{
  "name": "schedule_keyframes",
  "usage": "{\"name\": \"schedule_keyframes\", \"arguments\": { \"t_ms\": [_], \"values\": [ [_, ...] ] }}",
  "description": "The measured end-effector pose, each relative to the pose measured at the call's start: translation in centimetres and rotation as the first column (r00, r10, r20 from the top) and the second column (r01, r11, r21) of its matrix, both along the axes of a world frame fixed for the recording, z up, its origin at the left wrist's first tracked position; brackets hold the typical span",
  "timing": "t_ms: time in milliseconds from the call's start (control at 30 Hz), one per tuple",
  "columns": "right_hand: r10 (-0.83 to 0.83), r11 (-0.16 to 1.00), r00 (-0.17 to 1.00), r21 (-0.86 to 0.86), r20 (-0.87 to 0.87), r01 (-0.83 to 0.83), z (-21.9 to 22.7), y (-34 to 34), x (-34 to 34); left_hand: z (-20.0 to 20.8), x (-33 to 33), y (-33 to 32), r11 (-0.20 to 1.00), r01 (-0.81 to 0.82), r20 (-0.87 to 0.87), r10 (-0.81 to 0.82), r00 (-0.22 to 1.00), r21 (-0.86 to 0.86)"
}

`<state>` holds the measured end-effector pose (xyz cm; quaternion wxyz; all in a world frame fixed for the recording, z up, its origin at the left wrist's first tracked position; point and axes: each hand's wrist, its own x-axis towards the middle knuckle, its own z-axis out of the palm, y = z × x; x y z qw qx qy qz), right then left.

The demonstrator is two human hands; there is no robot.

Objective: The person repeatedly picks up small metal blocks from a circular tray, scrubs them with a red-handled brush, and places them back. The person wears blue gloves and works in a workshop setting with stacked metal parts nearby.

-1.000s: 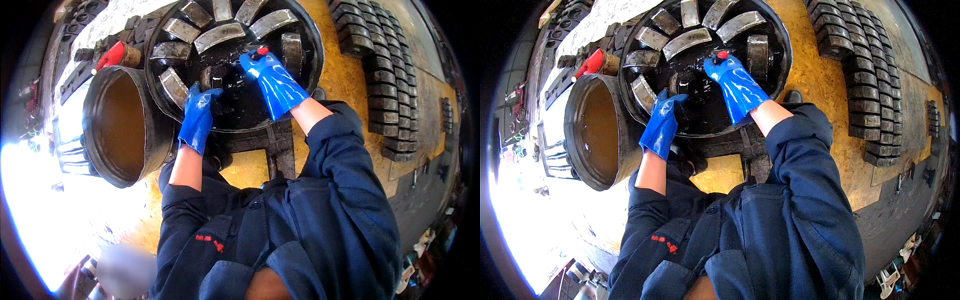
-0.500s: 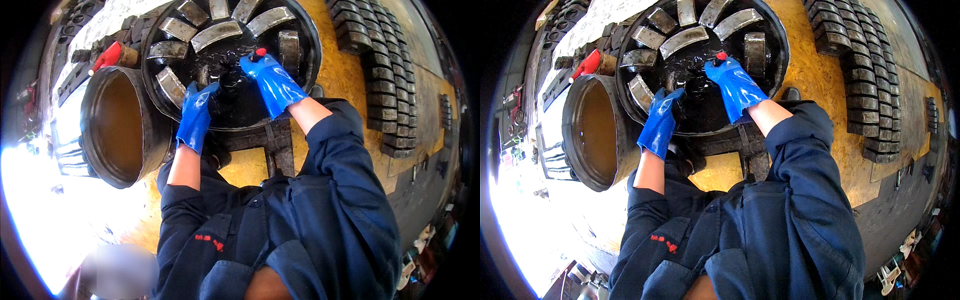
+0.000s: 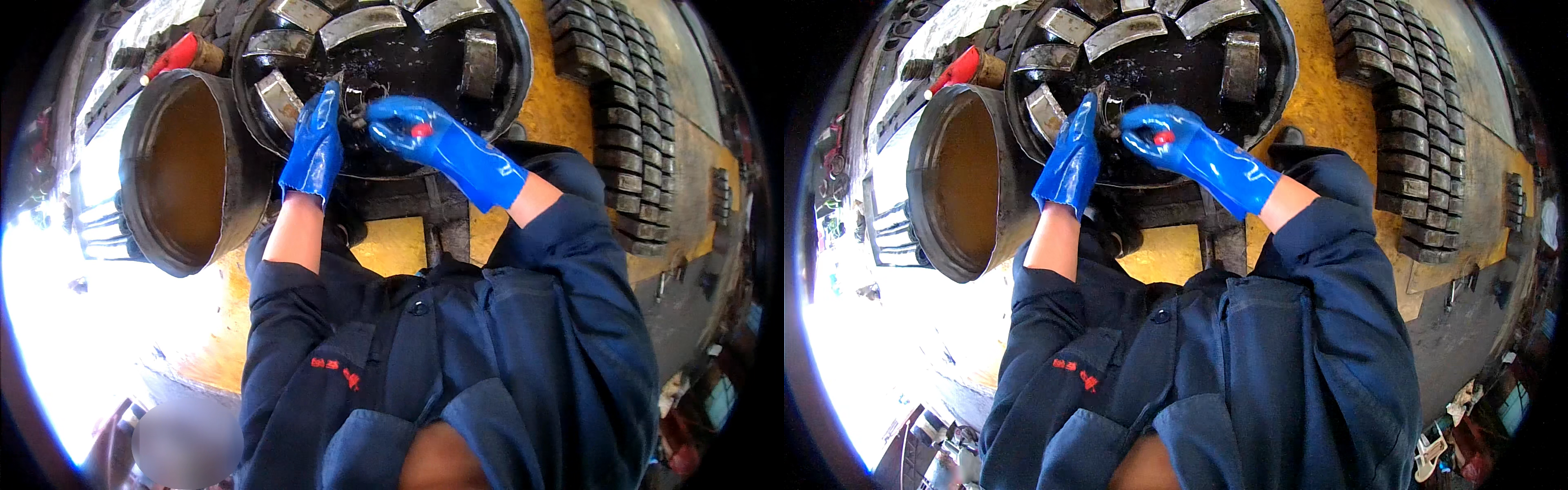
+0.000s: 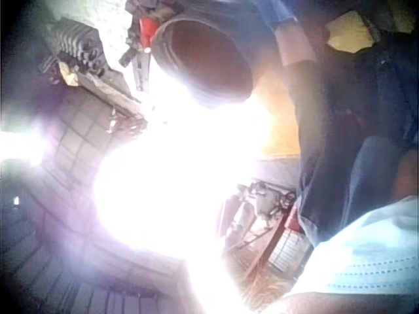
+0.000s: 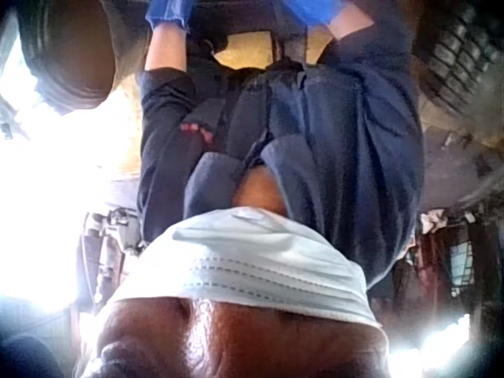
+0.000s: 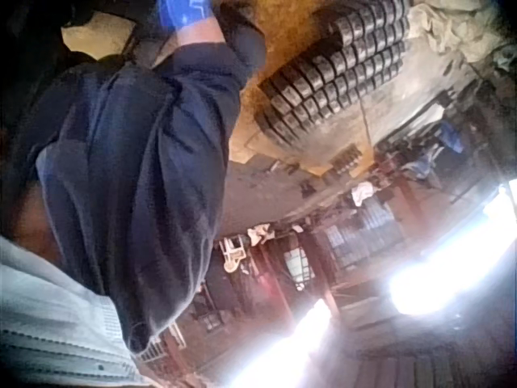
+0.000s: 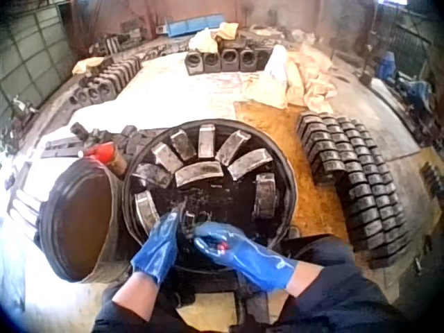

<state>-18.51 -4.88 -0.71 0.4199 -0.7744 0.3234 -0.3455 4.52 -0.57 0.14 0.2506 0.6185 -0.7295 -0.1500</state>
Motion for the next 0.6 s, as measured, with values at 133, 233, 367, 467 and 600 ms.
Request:
{"name": "schedule_keyframes", "arguments": {
  "t_ms": [133, 233, 367, 467, 600],
  "values": [
    [0.083, 0.992, 0.992, -0.087, -0.098, -0.091, -0.5, 0.7, -2.0, -2.5, 0.8, -0.5, 0.999, -0.040, 0.030, 0.040, 0.999, 0.000],
    [0.108, 0.990, 0.971, -0.068, -0.213, -0.125, -1.3, 0.2, -3.4, -2.1, 0.4, -0.9, 0.999, -0.036, 0.034, 0.035, 0.999, 0.023],
    [0.090, 0.994, 0.837, 0.096, -0.540, -0.045, -1.2, -1.4, -4.0, -0.6, -0.2, -0.9, 0.999, -0.037, -0.043, 0.038, 0.998, 0.027],
    [-0.020, 0.899, 0.980, 0.427, -0.196, 0.103, 0.3, -3.4, -2.6, 0.4, -0.9, -0.8, 0.999, -0.046, -0.087, 0.047, 0.995, 0.017],
    [-0.143, 0.954, 0.988, 0.274, 0.064, 0.121, 2.4, -5.0, 0.4, 0.2, -0.5, -0.5, 0.997, -0.063, -0.094, 0.066, 0.993, 0.037]
  ]
}}
